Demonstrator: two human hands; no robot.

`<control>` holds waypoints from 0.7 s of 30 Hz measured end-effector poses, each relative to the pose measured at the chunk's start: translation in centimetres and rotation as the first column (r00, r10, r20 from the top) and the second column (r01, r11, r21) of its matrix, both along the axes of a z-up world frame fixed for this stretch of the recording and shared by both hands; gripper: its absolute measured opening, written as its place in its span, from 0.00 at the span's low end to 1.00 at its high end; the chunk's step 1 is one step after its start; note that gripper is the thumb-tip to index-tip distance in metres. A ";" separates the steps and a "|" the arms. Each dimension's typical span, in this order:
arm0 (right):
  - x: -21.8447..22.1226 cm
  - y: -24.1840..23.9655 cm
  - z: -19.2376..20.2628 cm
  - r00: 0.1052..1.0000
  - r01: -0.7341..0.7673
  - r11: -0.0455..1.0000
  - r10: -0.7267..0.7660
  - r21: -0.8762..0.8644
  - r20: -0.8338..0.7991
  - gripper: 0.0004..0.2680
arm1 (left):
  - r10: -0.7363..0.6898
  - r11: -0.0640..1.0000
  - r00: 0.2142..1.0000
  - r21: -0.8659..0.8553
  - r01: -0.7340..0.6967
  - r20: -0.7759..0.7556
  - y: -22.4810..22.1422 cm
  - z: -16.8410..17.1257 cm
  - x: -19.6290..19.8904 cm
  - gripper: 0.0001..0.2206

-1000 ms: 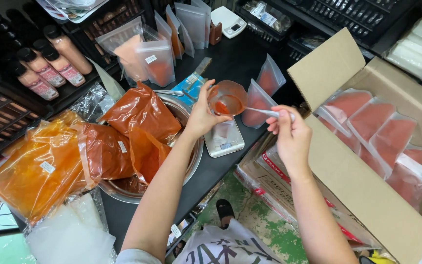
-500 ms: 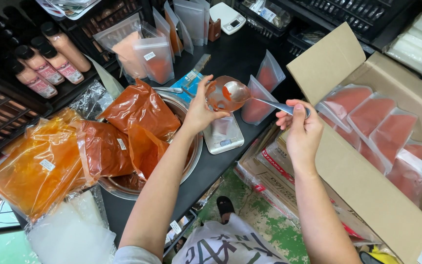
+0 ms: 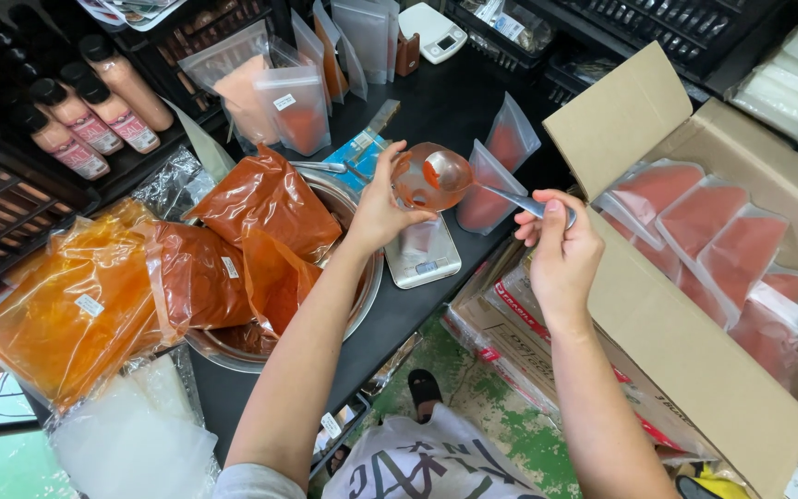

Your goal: The person scoops red paste from large plastic bags into a cup using a spoon, weighs the cup on a digital scale, transfers the paste into smaller zip-lock bags, and then places the filled bags into a cardboard box.

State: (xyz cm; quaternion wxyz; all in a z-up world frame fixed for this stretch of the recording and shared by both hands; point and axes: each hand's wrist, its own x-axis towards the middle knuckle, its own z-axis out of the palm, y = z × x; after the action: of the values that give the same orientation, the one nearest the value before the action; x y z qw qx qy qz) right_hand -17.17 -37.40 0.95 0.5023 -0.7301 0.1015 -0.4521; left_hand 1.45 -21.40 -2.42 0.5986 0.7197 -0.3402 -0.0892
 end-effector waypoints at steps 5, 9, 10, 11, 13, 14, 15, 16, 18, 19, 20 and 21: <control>0.0 0.5 0.2 1.000 -0.011 1.000 0.011 -0.002 0.016 0.10 | 0.009 1.000 1.000 0.013 -0.009 0.007 0.2 0.3 -0.1 0.51; -0.1 0.6 0.5 1.000 0.001 0.998 0.000 -0.057 0.024 0.10 | 0.011 1.000 1.000 0.010 -0.011 0.003 0.2 0.6 -0.1 0.50; -0.1 0.6 0.4 1.000 -0.001 0.998 0.002 -0.058 0.025 0.10 | 0.012 1.000 1.000 0.009 -0.012 0.004 0.3 0.7 -0.2 0.50; -0.1 0.6 0.4 1.000 0.002 0.998 0.000 -0.066 0.029 0.10 | 0.014 1.000 1.000 0.014 -0.014 0.004 0.3 0.9 -0.2 0.50; -0.2 0.6 0.3 0.999 0.006 0.997 -0.003 -0.075 0.033 0.09 | 0.014 1.000 1.000 0.020 -0.014 0.003 0.3 0.9 -0.3 0.50; -0.2 0.7 0.3 1.000 0.011 0.996 -0.009 -0.094 0.021 0.09 | 0.010 1.000 1.000 0.021 -0.011 0.008 0.3 0.8 -0.2 0.50; -0.3 0.8 0.3 1.000 0.015 0.993 -0.014 -0.114 0.009 0.09 | 0.007 1.000 1.000 0.021 -0.007 0.013 0.3 0.7 -0.2 0.49; -0.2 1.0 0.3 1.000 0.016 0.993 -0.015 -0.114 0.010 0.09 | 0.006 1.000 1.000 0.021 -0.006 0.014 0.2 0.6 -0.1 0.49; -0.3 1.3 0.3 0.995 -0.077 0.993 0.071 -0.084 -0.073 0.09 | -0.006 1.000 0.999 0.030 0.005 0.034 0.1 0.4 -0.1 0.50; -0.3 1.2 0.2 0.995 -0.075 0.994 0.069 -0.084 -0.072 0.09 | -0.008 1.000 0.999 0.030 0.007 0.035 0.1 0.3 0.0 0.50; -0.3 1.2 0.2 0.997 -0.059 0.997 0.056 -0.059 -0.057 0.10 | 0.000 1.000 1.000 0.019 0.000 0.032 0.1 0.2 0.1 0.50; -0.2 1.2 0.2 0.998 -0.043 0.999 0.041 -0.033 -0.043 0.10 | 0.007 1.000 1.000 0.009 -0.007 0.029 0.0 0.1 0.1 0.50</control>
State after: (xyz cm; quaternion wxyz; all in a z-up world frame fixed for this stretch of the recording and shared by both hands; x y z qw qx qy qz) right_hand -17.40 -36.22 1.11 0.4970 -0.7499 0.0889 -0.4276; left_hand 1.59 -21.38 -2.35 0.5909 0.7247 -0.3456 -0.0783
